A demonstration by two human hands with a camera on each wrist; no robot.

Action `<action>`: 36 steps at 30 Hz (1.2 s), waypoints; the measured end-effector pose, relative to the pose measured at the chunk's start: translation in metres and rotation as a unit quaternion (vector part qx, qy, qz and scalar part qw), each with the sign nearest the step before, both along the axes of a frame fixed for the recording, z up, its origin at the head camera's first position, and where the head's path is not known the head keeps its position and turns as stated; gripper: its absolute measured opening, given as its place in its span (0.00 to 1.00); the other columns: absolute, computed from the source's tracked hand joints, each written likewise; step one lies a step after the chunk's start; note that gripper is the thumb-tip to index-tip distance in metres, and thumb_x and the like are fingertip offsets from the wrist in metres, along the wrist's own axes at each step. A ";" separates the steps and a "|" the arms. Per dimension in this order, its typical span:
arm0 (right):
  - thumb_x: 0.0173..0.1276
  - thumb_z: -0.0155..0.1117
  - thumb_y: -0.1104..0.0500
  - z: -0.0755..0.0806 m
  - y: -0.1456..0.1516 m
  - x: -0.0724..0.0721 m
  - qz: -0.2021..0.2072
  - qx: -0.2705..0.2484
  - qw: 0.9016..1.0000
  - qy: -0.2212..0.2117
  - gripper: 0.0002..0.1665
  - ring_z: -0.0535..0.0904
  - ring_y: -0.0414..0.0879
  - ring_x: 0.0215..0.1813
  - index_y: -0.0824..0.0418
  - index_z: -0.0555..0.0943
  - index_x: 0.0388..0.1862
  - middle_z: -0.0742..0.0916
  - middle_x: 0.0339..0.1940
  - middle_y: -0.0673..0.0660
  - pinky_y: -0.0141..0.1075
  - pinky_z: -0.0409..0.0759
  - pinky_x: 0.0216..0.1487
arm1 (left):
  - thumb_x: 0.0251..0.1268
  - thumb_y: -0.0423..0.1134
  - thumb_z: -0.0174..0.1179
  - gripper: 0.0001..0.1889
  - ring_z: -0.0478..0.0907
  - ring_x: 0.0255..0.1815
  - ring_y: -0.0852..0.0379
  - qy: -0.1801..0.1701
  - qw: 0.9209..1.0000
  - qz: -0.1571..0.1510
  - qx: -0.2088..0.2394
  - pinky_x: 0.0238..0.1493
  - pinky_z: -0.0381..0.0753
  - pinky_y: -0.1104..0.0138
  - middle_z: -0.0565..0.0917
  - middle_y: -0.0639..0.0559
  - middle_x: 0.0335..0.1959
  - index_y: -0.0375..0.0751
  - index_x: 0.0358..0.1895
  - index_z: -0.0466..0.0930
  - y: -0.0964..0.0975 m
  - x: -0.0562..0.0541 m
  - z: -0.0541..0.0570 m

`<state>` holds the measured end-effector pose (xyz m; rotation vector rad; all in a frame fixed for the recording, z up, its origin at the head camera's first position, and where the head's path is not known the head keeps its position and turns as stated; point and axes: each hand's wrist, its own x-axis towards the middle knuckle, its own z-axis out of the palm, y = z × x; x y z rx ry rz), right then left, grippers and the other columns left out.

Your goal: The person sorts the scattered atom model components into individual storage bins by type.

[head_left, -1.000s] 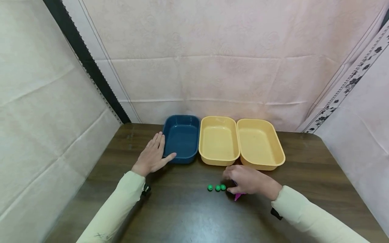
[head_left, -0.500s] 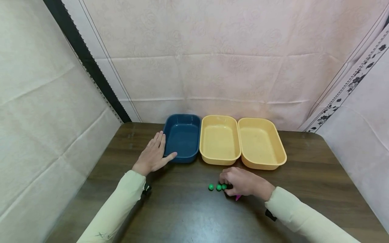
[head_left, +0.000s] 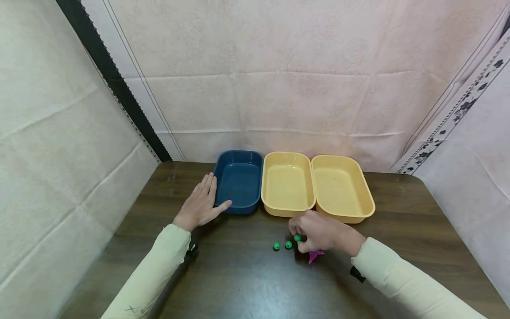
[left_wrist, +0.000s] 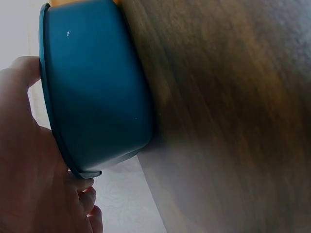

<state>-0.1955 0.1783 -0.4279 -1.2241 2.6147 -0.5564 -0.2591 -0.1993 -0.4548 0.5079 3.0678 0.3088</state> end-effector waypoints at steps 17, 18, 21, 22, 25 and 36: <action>0.56 0.73 0.63 0.049 -0.001 -0.011 0.002 0.022 0.998 0.050 0.10 0.70 0.34 0.30 0.53 0.79 0.31 0.79 0.28 0.47 0.26 0.75 0.32 | 0.76 0.72 0.46 0.56 0.41 0.90 0.35 -0.002 1.000 0.001 0.000 0.87 0.50 0.42 0.42 0.34 0.89 0.29 0.86 0.40 0.000 0.001 0.001; 0.55 0.73 0.63 0.050 -0.001 -0.012 0.003 0.019 0.998 0.052 0.10 0.70 0.34 0.30 0.53 0.79 0.30 0.79 0.27 0.47 0.26 0.74 0.32 | 0.76 0.72 0.46 0.56 0.41 0.90 0.35 -0.002 1.000 0.000 0.000 0.87 0.49 0.42 0.42 0.34 0.89 0.29 0.86 0.40 0.000 0.001 0.002; 0.55 0.73 0.64 0.054 -0.003 -0.016 0.010 0.011 0.998 0.060 0.11 0.70 0.35 0.30 0.54 0.78 0.29 0.78 0.26 0.49 0.26 0.73 0.31 | 0.76 0.72 0.46 0.56 0.41 0.90 0.35 -0.004 1.000 -0.001 0.001 0.87 0.49 0.42 0.42 0.34 0.89 0.29 0.86 0.40 0.000 0.001 0.002; 0.55 0.73 0.64 0.055 -0.004 -0.018 0.013 0.009 0.998 0.064 0.11 0.69 0.35 0.30 0.55 0.78 0.29 0.78 0.26 0.49 0.26 0.73 0.31 | 0.76 0.72 0.46 0.56 0.41 0.90 0.35 -0.004 1.000 -0.001 0.001 0.87 0.49 0.42 0.42 0.34 0.89 0.29 0.86 0.40 0.000 0.001 0.002; 0.55 0.75 0.63 0.058 -0.008 -0.023 0.015 0.014 0.997 0.075 0.11 0.70 0.36 0.31 0.55 0.80 0.30 0.79 0.26 0.50 0.27 0.73 0.31 | 0.76 0.72 0.46 0.56 0.41 0.90 0.35 -0.006 1.000 -0.002 0.000 0.87 0.49 0.42 0.42 0.34 0.89 0.29 0.86 0.40 0.001 0.000 0.002; 0.59 0.76 0.60 0.073 -0.033 -0.052 0.008 0.025 0.996 0.088 0.10 0.72 0.39 0.32 0.55 0.81 0.31 0.81 0.28 0.54 0.30 0.74 0.34 | 0.76 0.73 0.46 0.56 0.41 0.90 0.35 -0.009 1.000 0.002 -0.005 0.87 0.48 0.42 0.41 0.34 0.89 0.30 0.86 0.39 0.000 -0.001 0.001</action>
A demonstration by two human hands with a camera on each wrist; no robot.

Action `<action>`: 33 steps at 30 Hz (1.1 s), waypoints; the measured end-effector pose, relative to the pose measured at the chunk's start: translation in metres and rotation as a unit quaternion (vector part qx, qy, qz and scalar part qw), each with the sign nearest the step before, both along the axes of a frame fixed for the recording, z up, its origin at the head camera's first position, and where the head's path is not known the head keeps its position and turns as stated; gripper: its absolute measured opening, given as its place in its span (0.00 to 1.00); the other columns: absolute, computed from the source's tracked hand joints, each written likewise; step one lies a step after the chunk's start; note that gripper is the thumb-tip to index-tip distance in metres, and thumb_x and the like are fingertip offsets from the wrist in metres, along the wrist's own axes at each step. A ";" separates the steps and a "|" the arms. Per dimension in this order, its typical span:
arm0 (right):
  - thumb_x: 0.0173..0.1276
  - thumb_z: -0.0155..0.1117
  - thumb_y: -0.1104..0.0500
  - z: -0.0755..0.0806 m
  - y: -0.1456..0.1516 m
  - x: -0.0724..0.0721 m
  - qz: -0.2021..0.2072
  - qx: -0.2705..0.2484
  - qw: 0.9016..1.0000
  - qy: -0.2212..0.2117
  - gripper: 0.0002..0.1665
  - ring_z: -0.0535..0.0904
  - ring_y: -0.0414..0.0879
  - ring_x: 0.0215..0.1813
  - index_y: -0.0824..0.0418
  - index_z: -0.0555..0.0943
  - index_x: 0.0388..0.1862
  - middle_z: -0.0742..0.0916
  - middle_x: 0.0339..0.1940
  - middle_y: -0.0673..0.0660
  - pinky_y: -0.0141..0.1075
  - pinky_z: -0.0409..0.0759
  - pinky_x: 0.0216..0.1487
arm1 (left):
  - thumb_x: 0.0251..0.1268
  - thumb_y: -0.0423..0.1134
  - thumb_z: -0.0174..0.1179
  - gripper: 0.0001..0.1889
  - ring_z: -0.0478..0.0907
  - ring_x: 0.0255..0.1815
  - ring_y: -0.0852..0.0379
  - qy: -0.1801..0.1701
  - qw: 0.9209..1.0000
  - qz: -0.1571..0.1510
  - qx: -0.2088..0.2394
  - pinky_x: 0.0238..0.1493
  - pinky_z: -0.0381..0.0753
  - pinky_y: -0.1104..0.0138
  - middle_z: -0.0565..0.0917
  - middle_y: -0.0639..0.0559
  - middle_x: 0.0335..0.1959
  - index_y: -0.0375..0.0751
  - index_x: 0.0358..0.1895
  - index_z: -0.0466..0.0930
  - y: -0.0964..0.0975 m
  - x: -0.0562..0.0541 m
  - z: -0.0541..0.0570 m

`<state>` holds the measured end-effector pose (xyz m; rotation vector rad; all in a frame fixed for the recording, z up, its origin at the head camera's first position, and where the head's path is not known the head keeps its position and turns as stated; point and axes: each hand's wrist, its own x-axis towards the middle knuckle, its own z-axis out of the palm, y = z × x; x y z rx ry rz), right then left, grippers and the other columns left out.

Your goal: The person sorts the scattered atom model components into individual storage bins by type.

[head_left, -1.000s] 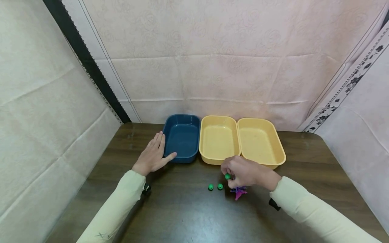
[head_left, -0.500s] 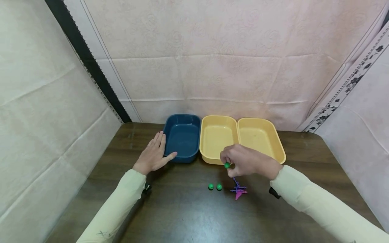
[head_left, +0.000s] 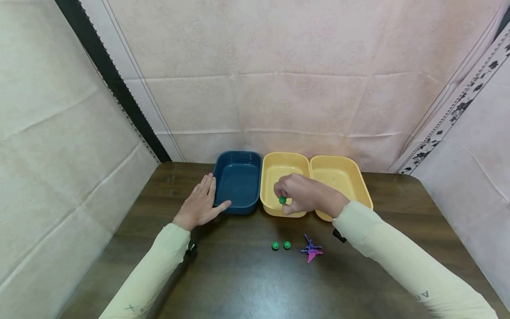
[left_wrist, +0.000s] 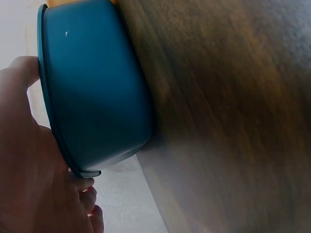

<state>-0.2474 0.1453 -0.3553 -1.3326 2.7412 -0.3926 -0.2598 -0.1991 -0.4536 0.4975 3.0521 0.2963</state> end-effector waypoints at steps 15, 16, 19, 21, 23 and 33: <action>0.63 0.74 0.60 -0.002 -0.039 -0.033 -0.007 -0.001 1.000 -0.022 0.07 0.74 0.43 0.33 0.58 0.83 0.35 0.83 0.30 0.58 0.32 0.74 0.35 | 0.76 0.72 0.47 0.56 0.40 0.90 0.34 -0.001 1.000 -0.001 0.000 0.87 0.48 0.42 0.41 0.34 0.89 0.29 0.85 0.40 -0.002 0.001 0.003; 0.64 0.74 0.60 -0.003 -0.043 -0.035 -0.006 0.002 1.000 -0.020 0.07 0.75 0.43 0.33 0.58 0.83 0.36 0.85 0.31 0.59 0.32 0.75 0.35 | 0.76 0.72 0.47 0.56 0.40 0.90 0.34 -0.002 1.000 -0.001 -0.001 0.87 0.49 0.42 0.41 0.34 0.89 0.29 0.85 0.40 -0.003 0.002 0.004; 0.66 0.74 0.58 -0.007 -0.053 -0.042 -0.009 0.008 1.000 -0.022 0.07 0.77 0.43 0.34 0.58 0.84 0.39 0.86 0.33 0.58 0.31 0.78 0.36 | 0.76 0.72 0.47 0.56 0.40 0.90 0.34 -0.007 1.000 0.001 0.000 0.87 0.48 0.42 0.41 0.34 0.89 0.29 0.85 0.40 -0.003 0.002 0.004; 0.66 0.75 0.57 -0.010 -0.060 -0.045 -0.014 0.010 1.000 -0.024 0.08 0.78 0.43 0.34 0.58 0.85 0.40 0.87 0.33 0.56 0.30 0.80 0.37 | 0.76 0.72 0.46 0.56 0.39 0.90 0.35 -0.009 1.000 0.000 -0.001 0.88 0.48 0.42 0.41 0.35 0.89 0.29 0.86 0.40 -0.003 0.002 0.004; 0.67 0.75 0.57 -0.013 -0.065 -0.048 -0.019 0.009 0.999 -0.031 0.08 0.79 0.43 0.34 0.57 0.85 0.41 0.86 0.33 0.54 0.30 0.81 0.37 | 0.76 0.73 0.46 0.56 0.39 0.90 0.35 -0.008 1.000 -0.001 0.002 0.88 0.48 0.42 0.41 0.35 0.89 0.29 0.86 0.40 -0.003 0.002 0.004; 0.68 0.76 0.58 -0.031 -0.080 -0.058 -0.031 0.016 0.998 -0.044 0.10 0.80 0.44 0.38 0.60 0.87 0.45 0.87 0.38 0.53 0.32 0.86 0.45 | 0.76 0.73 0.45 0.56 0.39 0.90 0.36 -0.005 1.000 -0.005 -0.005 0.88 0.48 0.43 0.41 0.35 0.89 0.30 0.86 0.40 0.002 0.000 0.003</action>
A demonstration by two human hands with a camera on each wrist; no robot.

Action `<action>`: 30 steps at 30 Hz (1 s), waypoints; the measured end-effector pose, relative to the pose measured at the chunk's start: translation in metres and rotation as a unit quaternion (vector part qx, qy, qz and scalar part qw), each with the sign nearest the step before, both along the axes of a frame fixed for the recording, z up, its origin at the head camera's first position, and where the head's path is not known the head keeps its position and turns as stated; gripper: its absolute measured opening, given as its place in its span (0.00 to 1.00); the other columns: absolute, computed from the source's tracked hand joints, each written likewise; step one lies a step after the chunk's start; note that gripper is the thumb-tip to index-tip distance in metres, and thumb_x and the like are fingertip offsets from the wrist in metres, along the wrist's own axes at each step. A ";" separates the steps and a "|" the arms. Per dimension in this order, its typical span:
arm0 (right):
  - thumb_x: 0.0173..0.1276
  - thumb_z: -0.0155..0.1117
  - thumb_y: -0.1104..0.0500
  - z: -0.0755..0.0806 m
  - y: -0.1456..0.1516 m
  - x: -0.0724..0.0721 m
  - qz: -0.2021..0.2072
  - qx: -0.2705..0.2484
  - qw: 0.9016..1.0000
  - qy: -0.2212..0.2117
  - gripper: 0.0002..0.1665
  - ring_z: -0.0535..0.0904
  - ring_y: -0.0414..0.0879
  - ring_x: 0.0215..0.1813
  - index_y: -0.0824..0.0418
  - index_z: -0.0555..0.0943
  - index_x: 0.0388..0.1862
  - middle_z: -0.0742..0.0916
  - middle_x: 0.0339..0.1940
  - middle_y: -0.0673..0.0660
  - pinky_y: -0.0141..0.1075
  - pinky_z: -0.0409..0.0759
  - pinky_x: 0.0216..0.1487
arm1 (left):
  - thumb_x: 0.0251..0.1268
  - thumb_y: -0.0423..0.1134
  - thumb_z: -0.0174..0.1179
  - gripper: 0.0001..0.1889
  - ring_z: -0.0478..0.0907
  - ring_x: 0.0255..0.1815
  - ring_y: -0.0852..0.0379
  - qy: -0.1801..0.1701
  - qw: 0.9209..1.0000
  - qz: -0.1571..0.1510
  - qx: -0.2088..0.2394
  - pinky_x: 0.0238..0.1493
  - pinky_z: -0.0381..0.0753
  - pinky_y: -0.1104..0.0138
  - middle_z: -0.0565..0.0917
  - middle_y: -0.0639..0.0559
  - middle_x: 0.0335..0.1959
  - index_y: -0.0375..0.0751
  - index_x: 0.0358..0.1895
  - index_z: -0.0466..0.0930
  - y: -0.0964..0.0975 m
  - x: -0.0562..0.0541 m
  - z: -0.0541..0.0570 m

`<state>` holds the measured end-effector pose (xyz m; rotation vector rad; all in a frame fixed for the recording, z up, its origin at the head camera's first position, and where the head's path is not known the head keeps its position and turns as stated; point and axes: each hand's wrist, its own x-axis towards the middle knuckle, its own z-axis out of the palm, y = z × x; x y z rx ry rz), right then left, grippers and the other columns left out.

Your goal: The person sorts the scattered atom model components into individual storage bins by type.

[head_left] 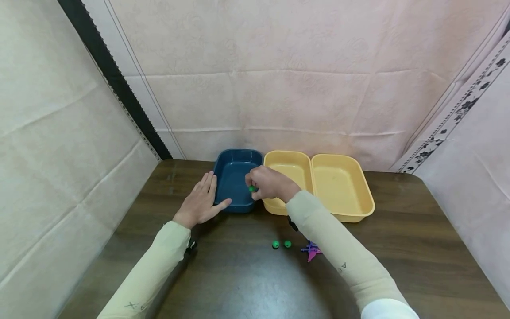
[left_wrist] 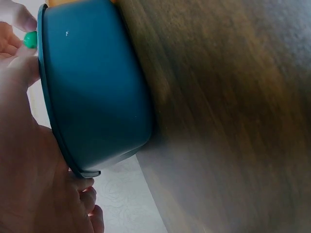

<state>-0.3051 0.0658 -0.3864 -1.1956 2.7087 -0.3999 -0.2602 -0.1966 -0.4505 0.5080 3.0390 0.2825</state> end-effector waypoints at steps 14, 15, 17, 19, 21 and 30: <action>0.74 0.71 0.56 -0.002 0.007 0.001 -0.037 -0.039 0.997 0.053 0.21 0.87 0.51 0.56 0.63 0.85 0.62 0.89 0.59 0.60 0.40 0.88 0.61 | 0.75 0.74 0.44 0.56 0.39 0.90 0.36 -0.004 1.000 0.002 0.002 0.88 0.48 0.43 0.41 0.35 0.89 0.30 0.86 0.40 0.000 0.000 0.000; 0.74 0.72 0.56 0.002 0.010 0.003 -0.036 -0.040 0.997 0.054 0.21 0.87 0.51 0.57 0.64 0.85 0.62 0.89 0.59 0.60 0.40 0.88 0.61 | 0.75 0.74 0.44 0.56 0.39 0.90 0.36 -0.003 1.000 0.002 0.002 0.88 0.48 0.43 0.41 0.35 0.89 0.30 0.86 0.40 0.000 0.000 0.001; 0.74 0.72 0.57 0.009 0.016 0.008 -0.029 -0.039 0.997 0.059 0.21 0.88 0.51 0.58 0.64 0.86 0.61 0.89 0.59 0.61 0.41 0.88 0.61 | 0.75 0.74 0.44 0.56 0.38 0.90 0.37 -0.005 1.000 0.003 0.000 0.88 0.48 0.43 0.40 0.36 0.89 0.30 0.86 0.39 -0.001 -0.001 0.001; 0.74 0.72 0.57 0.015 0.024 0.013 -0.023 -0.035 0.997 0.062 0.20 0.88 0.52 0.58 0.65 0.86 0.61 0.90 0.58 0.61 0.42 0.88 0.61 | 0.76 0.74 0.44 0.56 0.38 0.90 0.37 -0.007 1.000 0.004 0.001 0.88 0.47 0.43 0.40 0.36 0.89 0.30 0.86 0.39 -0.001 -0.001 0.003; 0.74 0.71 0.58 0.020 0.031 0.018 -0.018 -0.033 0.997 0.060 0.20 0.87 0.52 0.58 0.65 0.86 0.61 0.90 0.58 0.62 0.43 0.88 0.61 | 0.76 0.74 0.44 0.56 0.38 0.90 0.37 -0.009 1.000 0.004 0.001 0.88 0.47 0.43 0.39 0.36 0.89 0.30 0.86 0.38 -0.001 0.000 0.004; 0.72 0.72 0.61 0.035 0.060 0.045 0.010 -0.022 0.998 0.059 0.20 0.88 0.53 0.55 0.66 0.86 0.60 0.90 0.55 0.61 0.46 0.88 0.60 | 0.76 0.73 0.44 0.56 0.38 0.90 0.36 -0.007 1.000 0.002 0.003 0.88 0.47 0.43 0.40 0.35 0.89 0.30 0.86 0.39 0.000 0.001 0.002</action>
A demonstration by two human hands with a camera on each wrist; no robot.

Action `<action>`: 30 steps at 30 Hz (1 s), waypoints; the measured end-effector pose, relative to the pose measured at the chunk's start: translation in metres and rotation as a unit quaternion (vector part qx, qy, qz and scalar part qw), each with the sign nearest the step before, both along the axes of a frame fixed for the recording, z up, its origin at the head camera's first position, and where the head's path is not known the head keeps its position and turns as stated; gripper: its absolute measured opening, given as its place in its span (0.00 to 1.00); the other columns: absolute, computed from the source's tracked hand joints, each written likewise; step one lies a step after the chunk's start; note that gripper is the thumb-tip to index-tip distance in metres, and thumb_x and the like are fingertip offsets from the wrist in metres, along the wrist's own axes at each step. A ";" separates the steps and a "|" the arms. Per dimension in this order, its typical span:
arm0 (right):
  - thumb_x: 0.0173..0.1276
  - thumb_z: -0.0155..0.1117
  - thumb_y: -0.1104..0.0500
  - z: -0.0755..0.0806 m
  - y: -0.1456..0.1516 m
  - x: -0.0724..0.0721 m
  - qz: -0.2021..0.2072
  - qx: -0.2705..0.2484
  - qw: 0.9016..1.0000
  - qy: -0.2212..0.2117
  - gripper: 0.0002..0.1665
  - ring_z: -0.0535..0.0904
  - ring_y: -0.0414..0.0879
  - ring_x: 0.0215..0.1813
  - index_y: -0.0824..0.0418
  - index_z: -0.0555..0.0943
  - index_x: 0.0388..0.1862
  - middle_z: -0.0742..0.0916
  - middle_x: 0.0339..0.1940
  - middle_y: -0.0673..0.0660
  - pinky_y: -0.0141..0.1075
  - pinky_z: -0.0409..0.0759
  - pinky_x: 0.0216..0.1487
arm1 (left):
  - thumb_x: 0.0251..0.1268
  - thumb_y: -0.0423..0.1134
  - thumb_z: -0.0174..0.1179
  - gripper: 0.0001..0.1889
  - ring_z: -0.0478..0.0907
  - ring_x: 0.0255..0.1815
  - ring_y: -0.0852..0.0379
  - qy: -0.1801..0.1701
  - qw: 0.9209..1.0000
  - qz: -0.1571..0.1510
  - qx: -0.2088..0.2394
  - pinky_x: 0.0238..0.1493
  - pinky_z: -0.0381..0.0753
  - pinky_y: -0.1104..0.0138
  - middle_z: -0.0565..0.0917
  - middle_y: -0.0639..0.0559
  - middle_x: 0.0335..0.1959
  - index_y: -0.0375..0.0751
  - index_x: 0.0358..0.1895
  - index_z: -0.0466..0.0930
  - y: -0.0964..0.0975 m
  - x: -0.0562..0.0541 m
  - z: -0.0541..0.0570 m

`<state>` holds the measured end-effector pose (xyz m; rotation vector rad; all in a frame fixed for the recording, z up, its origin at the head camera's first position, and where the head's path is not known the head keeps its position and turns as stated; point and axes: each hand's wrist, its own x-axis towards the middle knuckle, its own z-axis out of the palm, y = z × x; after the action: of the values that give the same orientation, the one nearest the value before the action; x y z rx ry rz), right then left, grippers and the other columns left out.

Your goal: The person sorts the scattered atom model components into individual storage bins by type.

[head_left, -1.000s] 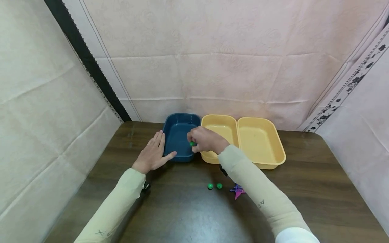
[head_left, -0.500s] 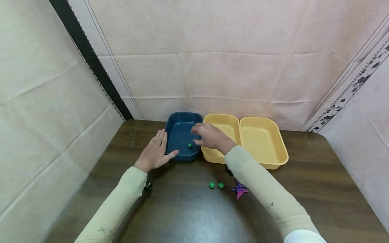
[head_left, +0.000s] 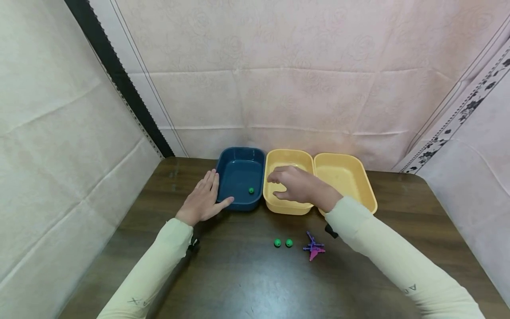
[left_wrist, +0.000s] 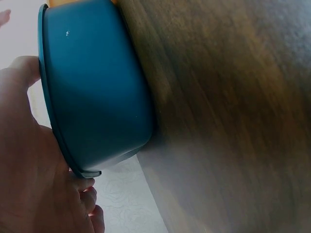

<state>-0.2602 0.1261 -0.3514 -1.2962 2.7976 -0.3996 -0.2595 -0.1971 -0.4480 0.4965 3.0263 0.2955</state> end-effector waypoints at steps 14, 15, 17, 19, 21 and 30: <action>0.69 0.76 0.59 -0.002 0.024 0.041 0.033 0.019 0.999 0.006 0.20 0.88 0.49 0.51 0.64 0.86 0.57 0.90 0.51 0.58 0.41 0.90 0.55 | 0.76 0.74 0.44 0.56 0.38 0.90 0.37 -0.001 1.000 0.000 -0.001 0.88 0.46 0.44 0.40 0.35 0.89 0.30 0.86 0.40 0.000 -0.001 -0.002; 0.69 0.76 0.59 -0.005 0.026 0.044 0.036 0.019 0.999 0.004 0.20 0.88 0.49 0.51 0.64 0.86 0.57 0.90 0.51 0.58 0.41 0.90 0.55 | 0.76 0.73 0.44 0.56 0.38 0.90 0.36 -0.001 1.000 -0.001 -0.001 0.88 0.46 0.44 0.40 0.35 0.89 0.29 0.86 0.40 0.000 -0.001 -0.002; 0.69 0.76 0.59 -0.010 0.030 0.049 0.039 0.020 0.999 -0.007 0.20 0.88 0.49 0.51 0.65 0.86 0.57 0.90 0.50 0.58 0.41 0.90 0.55 | 0.76 0.73 0.44 0.56 0.38 0.90 0.36 0.000 1.000 -0.002 0.001 0.88 0.46 0.43 0.40 0.35 0.89 0.29 0.86 0.40 0.000 -0.001 -0.002; 0.69 0.76 0.59 -0.016 0.034 0.054 0.041 0.024 0.999 -0.013 0.19 0.87 0.47 0.49 0.64 0.87 0.56 0.90 0.49 0.57 0.40 0.90 0.54 | 0.76 0.73 0.44 0.56 0.38 0.90 0.36 0.001 1.000 -0.003 0.002 0.88 0.46 0.43 0.40 0.35 0.89 0.29 0.86 0.40 -0.001 -0.001 -0.002; 0.68 0.76 0.58 -0.022 0.037 0.059 0.043 0.029 0.999 -0.015 0.18 0.87 0.45 0.48 0.63 0.87 0.55 0.90 0.48 0.56 0.38 0.90 0.53 | 0.76 0.73 0.44 0.56 0.39 0.90 0.36 0.002 1.000 -0.003 0.002 0.88 0.47 0.43 0.41 0.34 0.89 0.29 0.85 0.40 -0.001 -0.001 -0.001; 0.68 0.77 0.57 -0.058 0.046 0.072 0.044 0.038 0.997 -0.047 0.20 0.86 0.44 0.46 0.64 0.86 0.56 0.88 0.47 0.55 0.33 0.89 0.48 | 0.76 0.72 0.46 0.56 0.40 0.90 0.34 0.008 1.000 -0.002 0.002 0.88 0.48 0.42 0.42 0.33 0.88 0.28 0.85 0.41 0.000 0.001 0.000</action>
<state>-0.1884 0.1716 -0.4089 -1.3409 2.6414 -0.3372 -0.2581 -0.1973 -0.4479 0.5063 3.0408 0.2974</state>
